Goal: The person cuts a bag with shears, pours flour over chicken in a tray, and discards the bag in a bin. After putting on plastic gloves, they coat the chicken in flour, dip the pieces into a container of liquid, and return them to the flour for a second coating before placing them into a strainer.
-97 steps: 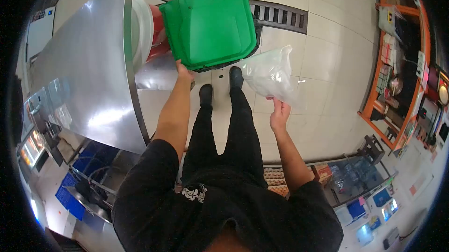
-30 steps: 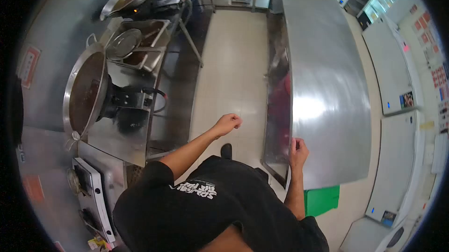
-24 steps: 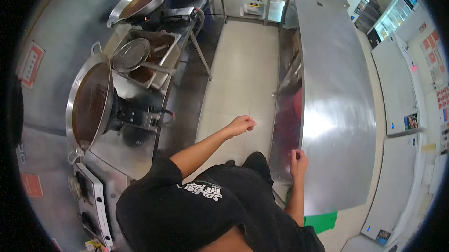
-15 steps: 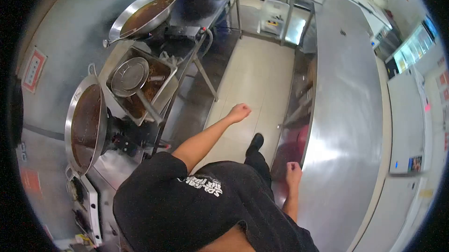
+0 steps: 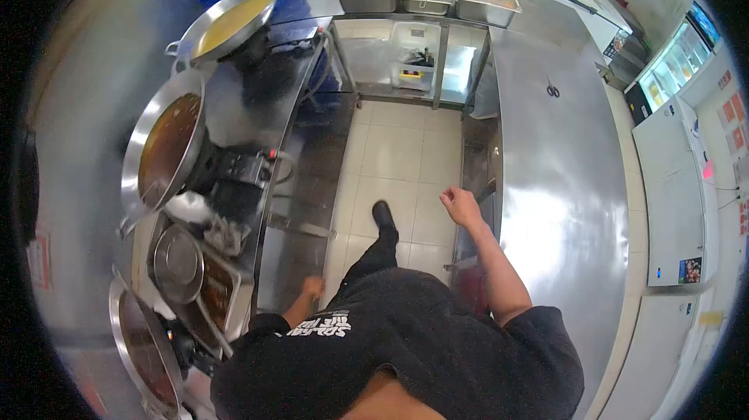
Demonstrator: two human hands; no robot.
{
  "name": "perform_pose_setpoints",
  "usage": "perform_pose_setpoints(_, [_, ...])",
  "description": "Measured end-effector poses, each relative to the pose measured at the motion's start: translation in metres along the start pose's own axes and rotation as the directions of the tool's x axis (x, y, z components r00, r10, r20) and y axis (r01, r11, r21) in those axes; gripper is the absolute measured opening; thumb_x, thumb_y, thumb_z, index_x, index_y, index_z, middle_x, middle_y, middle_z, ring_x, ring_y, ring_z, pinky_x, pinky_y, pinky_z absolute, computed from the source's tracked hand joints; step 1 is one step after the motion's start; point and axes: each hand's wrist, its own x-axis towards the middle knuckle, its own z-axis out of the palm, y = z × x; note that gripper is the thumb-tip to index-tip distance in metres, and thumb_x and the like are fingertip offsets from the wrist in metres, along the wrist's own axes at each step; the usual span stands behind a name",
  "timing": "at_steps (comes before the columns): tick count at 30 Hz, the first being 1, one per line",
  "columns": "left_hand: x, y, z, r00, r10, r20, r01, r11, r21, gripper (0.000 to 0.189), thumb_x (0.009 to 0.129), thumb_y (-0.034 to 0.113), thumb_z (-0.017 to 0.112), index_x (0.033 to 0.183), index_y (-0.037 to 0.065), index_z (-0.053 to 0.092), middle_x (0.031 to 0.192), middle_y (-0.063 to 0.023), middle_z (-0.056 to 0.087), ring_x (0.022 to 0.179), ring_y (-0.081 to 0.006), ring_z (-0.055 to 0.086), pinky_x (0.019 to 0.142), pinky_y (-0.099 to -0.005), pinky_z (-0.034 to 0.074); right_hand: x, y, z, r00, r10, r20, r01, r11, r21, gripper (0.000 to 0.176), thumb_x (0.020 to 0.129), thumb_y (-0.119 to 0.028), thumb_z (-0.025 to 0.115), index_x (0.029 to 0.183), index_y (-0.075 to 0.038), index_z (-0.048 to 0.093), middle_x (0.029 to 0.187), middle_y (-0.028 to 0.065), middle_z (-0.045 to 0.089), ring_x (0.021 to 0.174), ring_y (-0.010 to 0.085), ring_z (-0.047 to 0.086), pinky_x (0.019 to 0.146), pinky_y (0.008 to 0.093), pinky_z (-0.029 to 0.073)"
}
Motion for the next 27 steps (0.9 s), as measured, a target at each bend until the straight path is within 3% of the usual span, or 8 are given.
perform_pose_setpoints(3, [0.027, 0.008, -0.005, 0.925, -0.125, 0.360, 0.168, 0.981, -0.092, 0.029, 0.081, 0.024, 0.048, 0.094, 0.005, 0.066, 0.096, -0.0187, 0.064, 0.088, -0.0315, 0.062, 0.078, -0.0414, 0.049, 0.092, 0.007, 0.002, 1.000, 0.008, -0.007, -0.009, 1.000, -0.026, 0.025, 0.083, -0.025, 0.061, 0.090, 0.000, 0.060, 0.083, 0.0169, 0.064, 0.080, 0.0303, 0.063, 0.072, 0.0371, 0.049])
perform_pose_setpoints(6, [0.089, 0.015, -0.061, 0.894, -0.130, 0.428, 0.204, 0.970, -0.130, 0.031, 0.083, 0.026, 0.048, 0.094, 0.004, 0.066, 0.097, -0.0186, 0.064, 0.090, -0.0324, 0.061, 0.079, -0.0416, 0.049, 0.157, 0.022, 0.006, 0.992, 0.120, 0.050, -0.117, 0.992, -0.057, 0.025, 0.082, -0.025, 0.061, 0.091, -0.001, 0.061, 0.086, 0.0176, 0.065, 0.084, 0.0312, 0.063, 0.075, 0.0387, 0.048])
perform_pose_setpoints(14, [0.463, 0.083, -0.388, 1.000, 0.025, -0.008, -0.025, 0.996, -0.081, 0.035, 0.085, 0.028, 0.047, 0.095, -0.001, 0.064, 0.101, -0.0208, 0.062, 0.097, -0.0364, 0.059, 0.082, -0.0434, 0.047, 0.304, 0.058, -0.045, 0.922, 0.385, -0.037, -0.386, 0.922, -0.020, 0.027, 0.081, -0.026, 0.061, 0.092, -0.001, 0.061, 0.090, 0.0190, 0.064, 0.088, 0.0341, 0.062, 0.077, 0.0405, 0.048])
perform_pose_setpoints(16, [0.566, 0.090, -0.455, 0.937, 0.274, -0.218, -0.230, 0.951, 0.206, 0.035, 0.081, 0.027, 0.048, 0.092, -0.003, 0.062, 0.101, -0.0246, 0.061, 0.096, -0.0388, 0.058, 0.083, -0.0451, 0.046, 0.338, 0.059, -0.055, 0.906, 0.418, -0.068, -0.417, 0.909, 0.018, 0.027, 0.081, -0.026, 0.063, 0.093, -0.001, 0.061, 0.089, 0.0186, 0.065, 0.088, 0.0332, 0.062, 0.076, 0.0394, 0.048])
perform_pose_setpoints(17, [0.555, 0.143, -0.527, 0.949, 0.066, -0.307, -0.131, 0.971, -0.198, 0.034, 0.081, 0.028, 0.047, 0.094, 0.000, 0.062, 0.099, -0.0239, 0.061, 0.095, -0.0391, 0.058, 0.083, -0.0444, 0.046, 0.356, 0.069, -0.054, 0.891, 0.449, -0.062, -0.447, 0.893, 0.048, 0.027, 0.081, -0.026, 0.062, 0.093, -0.001, 0.062, 0.089, 0.0183, 0.065, 0.087, 0.0330, 0.062, 0.076, 0.0393, 0.048])
perform_pose_setpoints(19, [0.582, 0.200, -0.605, 0.917, -0.057, -0.395, -0.102, 0.923, -0.370, 0.033, 0.081, 0.028, 0.050, 0.094, 0.001, 0.063, 0.096, -0.0224, 0.063, 0.092, -0.0372, 0.060, 0.081, -0.0426, 0.046, 0.394, 0.098, -0.047, 0.861, 0.508, -0.040, -0.501, 0.858, 0.111, 0.028, 0.081, -0.026, 0.062, 0.093, -0.002, 0.062, 0.090, 0.0178, 0.064, 0.086, 0.0325, 0.062, 0.076, 0.0391, 0.049])
perform_pose_setpoints(22, [0.650, 0.249, -0.641, 0.937, -0.022, -0.348, -0.185, 0.815, -0.549, 0.031, 0.080, 0.027, 0.053, 0.093, 0.002, 0.063, 0.094, -0.0193, 0.065, 0.092, -0.0335, 0.061, 0.079, -0.0405, 0.047, 0.472, 0.133, -0.032, 0.876, 0.482, -0.021, -0.476, 0.871, 0.121, 0.027, 0.081, -0.026, 0.058, 0.094, -0.003, 0.062, 0.092, 0.0173, 0.064, 0.088, 0.0337, 0.061, 0.077, 0.0400, 0.048])
perform_pose_setpoints(27, [0.729, 0.335, -0.650, 0.952, 0.160, -0.262, -0.222, 0.948, -0.228, 0.028, 0.079, 0.029, 0.059, 0.091, 0.004, 0.064, 0.089, -0.0159, 0.066, 0.087, -0.0315, 0.062, 0.078, -0.0387, 0.047, 0.643, 0.189, 0.031, 0.937, 0.347, 0.034, -0.348, 0.937, 0.033, 0.027, 0.083, -0.023, 0.051, 0.099, -0.005, 0.061, 0.097, 0.0195, 0.062, 0.092, 0.0374, 0.058, 0.082, 0.0450, 0.046])
